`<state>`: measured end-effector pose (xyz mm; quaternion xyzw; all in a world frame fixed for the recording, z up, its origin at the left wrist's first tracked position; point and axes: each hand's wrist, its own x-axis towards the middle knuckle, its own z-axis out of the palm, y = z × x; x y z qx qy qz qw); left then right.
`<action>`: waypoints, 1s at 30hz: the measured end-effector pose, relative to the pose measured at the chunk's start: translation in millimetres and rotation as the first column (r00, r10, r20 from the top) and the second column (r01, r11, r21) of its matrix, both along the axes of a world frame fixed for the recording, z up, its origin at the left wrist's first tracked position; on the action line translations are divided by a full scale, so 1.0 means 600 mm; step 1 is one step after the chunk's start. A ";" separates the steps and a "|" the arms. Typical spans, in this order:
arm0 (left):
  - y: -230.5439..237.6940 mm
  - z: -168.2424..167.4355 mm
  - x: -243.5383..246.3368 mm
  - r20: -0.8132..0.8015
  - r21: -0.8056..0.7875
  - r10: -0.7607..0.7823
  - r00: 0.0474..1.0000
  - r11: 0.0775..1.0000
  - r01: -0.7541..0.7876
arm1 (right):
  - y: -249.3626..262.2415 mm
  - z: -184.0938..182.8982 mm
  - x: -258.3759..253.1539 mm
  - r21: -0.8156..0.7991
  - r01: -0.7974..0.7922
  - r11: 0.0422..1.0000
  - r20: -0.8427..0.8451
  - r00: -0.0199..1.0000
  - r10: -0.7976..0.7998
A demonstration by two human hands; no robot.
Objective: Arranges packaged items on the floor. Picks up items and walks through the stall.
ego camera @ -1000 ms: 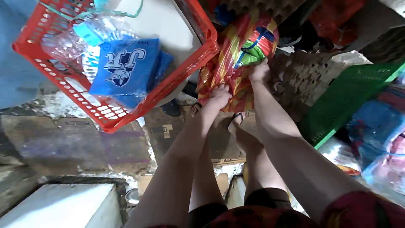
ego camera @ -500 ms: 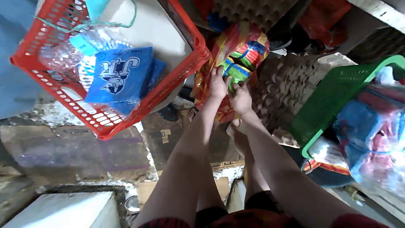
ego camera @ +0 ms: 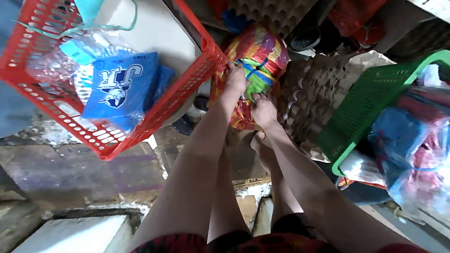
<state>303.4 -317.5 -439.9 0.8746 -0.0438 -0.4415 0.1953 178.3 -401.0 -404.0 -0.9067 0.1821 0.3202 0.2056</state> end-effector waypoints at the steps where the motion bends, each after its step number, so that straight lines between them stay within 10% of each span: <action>1: -0.005 0.000 -0.003 0.008 0.001 -0.014 1.000 1.000 0.014 | -0.001 0.003 0.001 0.002 0.005 1.000 -0.008 1.000 -0.005; 9: 0.000 -0.019 -0.009 0.086 0.004 -0.248 0.965 0.968 0.249 | 0.003 0.010 -0.010 -0.016 0.230 0.973 -0.156 0.961 -0.229; 19: 0.019 -0.021 0.008 0.102 0.006 -0.286 0.953 0.958 0.287 | 0.069 0.009 0.096 -0.153 -0.064 0.986 -0.102 0.994 0.048; 30: 0.013 -0.042 0.004 0.098 -0.144 -0.138 0.986 0.978 0.151 | 0.034 -0.018 0.087 -0.125 0.042 0.991 -0.187 0.980 -0.065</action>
